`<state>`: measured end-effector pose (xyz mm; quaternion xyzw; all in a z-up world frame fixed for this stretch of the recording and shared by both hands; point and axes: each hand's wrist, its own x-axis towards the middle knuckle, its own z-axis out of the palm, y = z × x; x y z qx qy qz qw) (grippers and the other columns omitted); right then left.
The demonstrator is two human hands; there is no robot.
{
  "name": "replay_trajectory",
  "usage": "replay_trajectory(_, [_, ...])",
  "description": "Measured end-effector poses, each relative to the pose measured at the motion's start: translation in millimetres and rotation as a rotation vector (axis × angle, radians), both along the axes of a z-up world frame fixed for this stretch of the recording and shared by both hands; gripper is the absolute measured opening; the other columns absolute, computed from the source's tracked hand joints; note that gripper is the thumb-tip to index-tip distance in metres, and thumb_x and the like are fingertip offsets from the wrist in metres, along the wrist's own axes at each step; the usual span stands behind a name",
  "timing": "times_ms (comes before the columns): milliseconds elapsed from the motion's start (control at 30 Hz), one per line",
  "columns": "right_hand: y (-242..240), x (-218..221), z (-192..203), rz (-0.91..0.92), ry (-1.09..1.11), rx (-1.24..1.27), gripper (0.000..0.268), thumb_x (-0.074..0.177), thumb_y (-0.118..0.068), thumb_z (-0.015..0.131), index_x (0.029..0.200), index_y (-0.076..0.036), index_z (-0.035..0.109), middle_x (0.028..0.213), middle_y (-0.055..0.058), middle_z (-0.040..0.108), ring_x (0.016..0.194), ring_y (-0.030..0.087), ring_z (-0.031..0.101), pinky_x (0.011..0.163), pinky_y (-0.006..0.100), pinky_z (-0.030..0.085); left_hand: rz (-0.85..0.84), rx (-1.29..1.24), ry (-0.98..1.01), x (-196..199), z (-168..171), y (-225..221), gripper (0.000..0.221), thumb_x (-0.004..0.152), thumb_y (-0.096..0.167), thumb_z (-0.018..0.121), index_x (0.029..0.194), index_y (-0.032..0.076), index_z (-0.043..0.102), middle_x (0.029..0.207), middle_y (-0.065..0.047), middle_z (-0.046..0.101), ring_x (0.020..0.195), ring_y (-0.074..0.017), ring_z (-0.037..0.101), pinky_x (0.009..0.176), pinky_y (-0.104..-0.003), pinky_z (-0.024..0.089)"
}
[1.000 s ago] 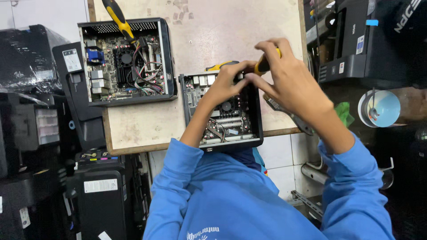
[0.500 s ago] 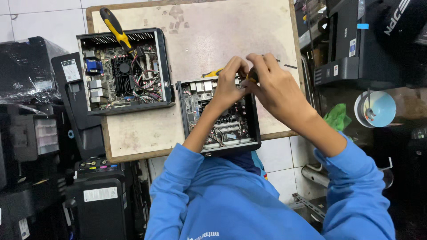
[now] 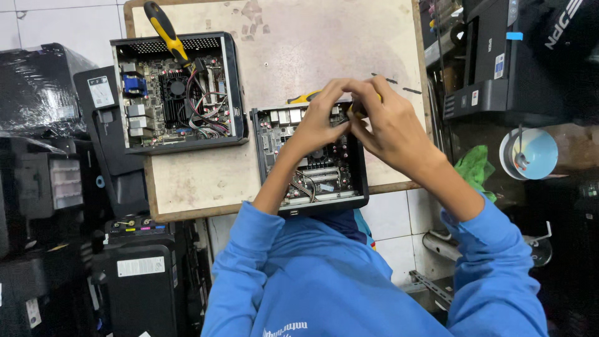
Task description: The person uses a screwdriver to remove screws from the side of a small form-factor computer case, then opens the case and manipulates internal components and wires. The person repeats the process on a second computer case, removing screws and adjusting internal parts.
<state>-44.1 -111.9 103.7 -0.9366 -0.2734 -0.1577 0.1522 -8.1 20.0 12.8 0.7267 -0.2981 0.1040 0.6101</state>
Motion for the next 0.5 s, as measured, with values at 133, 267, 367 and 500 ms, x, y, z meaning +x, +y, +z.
replay_trajectory(133, [-3.8,3.1,13.5,0.069,0.022,-0.016,0.041,0.078,-0.019,0.066,0.113,-0.008,0.049,0.095,0.009,0.049,0.079,0.028,0.056,0.066,0.037,0.049,-0.043,-0.061,0.027,6.3,-34.2,-3.8,0.035,0.071,0.015,0.072,0.102,0.017,0.058,0.085,0.002,0.064,0.081,-0.0217,0.063,0.075,-0.032,0.05])
replay_trajectory(267, [-3.0,-0.1,-7.0,-0.036,0.006,-0.027,0.034,0.084,-0.014,0.065,0.112,-0.01,0.047,0.081,0.004,0.047,0.057,0.023,0.06,0.051,0.034,0.051,0.121,0.001,-0.044,5.1,-24.0,-14.7,0.028,0.068,0.012,0.066,0.093,0.016,0.056,0.074,0.003,0.056,0.069,-0.0186,0.06,0.066,-0.031,0.049])
replay_trajectory(367, [-2.8,-1.9,-3.0,0.005,-0.012,0.02,0.031,0.082,-0.009,0.066,0.108,-0.009,0.048,0.08,0.002,0.046,0.053,0.02,0.059,0.047,0.029,0.05,0.073,-0.022,0.025,4.2,-19.4,-10.1,0.049,0.06,0.013,0.07,0.105,0.018,0.052,0.078,0.003,0.051,0.073,-0.0169,0.057,0.07,-0.03,0.05])
replay_trajectory(500, [-11.7,-9.0,13.0,0.07,-0.06,0.18,0.025,0.082,-0.003,0.068,0.101,-0.001,0.052,0.078,0.009,0.051,0.056,0.028,0.059,0.048,0.032,0.049,-0.042,0.116,0.016,2.5,-11.6,8.4,0.044,0.062,0.01,0.075,0.103,0.012,0.057,0.089,-0.004,0.054,0.082,-0.0225,0.058,0.076,-0.035,0.047])
